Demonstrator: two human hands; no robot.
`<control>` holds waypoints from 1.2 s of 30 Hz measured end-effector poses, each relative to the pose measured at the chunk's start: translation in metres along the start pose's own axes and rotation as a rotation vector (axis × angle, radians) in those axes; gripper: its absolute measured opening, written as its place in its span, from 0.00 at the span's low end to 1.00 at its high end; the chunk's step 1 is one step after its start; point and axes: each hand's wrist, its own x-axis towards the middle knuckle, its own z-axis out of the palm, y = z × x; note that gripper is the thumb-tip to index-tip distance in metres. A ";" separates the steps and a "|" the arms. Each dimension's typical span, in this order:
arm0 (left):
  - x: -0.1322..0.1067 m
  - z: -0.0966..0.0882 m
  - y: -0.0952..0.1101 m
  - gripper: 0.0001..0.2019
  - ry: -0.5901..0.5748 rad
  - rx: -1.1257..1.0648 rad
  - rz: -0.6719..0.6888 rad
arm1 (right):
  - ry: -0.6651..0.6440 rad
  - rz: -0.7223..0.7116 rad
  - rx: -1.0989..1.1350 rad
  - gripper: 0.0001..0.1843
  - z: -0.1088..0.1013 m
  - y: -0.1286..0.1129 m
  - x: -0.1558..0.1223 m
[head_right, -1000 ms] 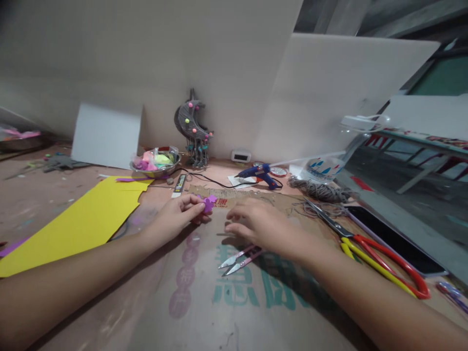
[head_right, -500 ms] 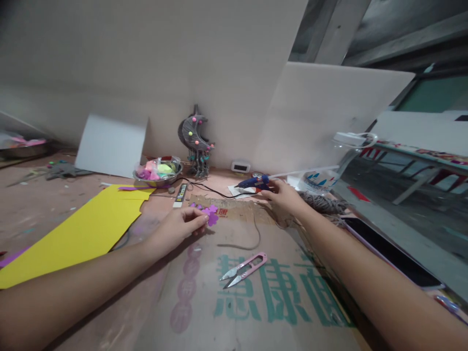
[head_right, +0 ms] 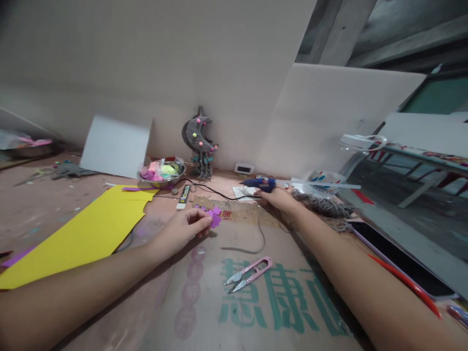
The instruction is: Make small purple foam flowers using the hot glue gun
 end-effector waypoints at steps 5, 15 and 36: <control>0.002 0.001 -0.002 0.17 -0.023 -0.096 0.001 | 0.008 0.006 0.045 0.19 -0.007 -0.015 -0.002; 0.000 -0.001 0.006 0.12 -0.009 -0.251 -0.133 | 0.002 -0.148 0.256 0.18 -0.010 -0.054 -0.090; -0.004 0.000 0.007 0.13 -0.035 0.050 0.026 | -0.174 -0.085 0.325 0.09 0.032 -0.090 -0.101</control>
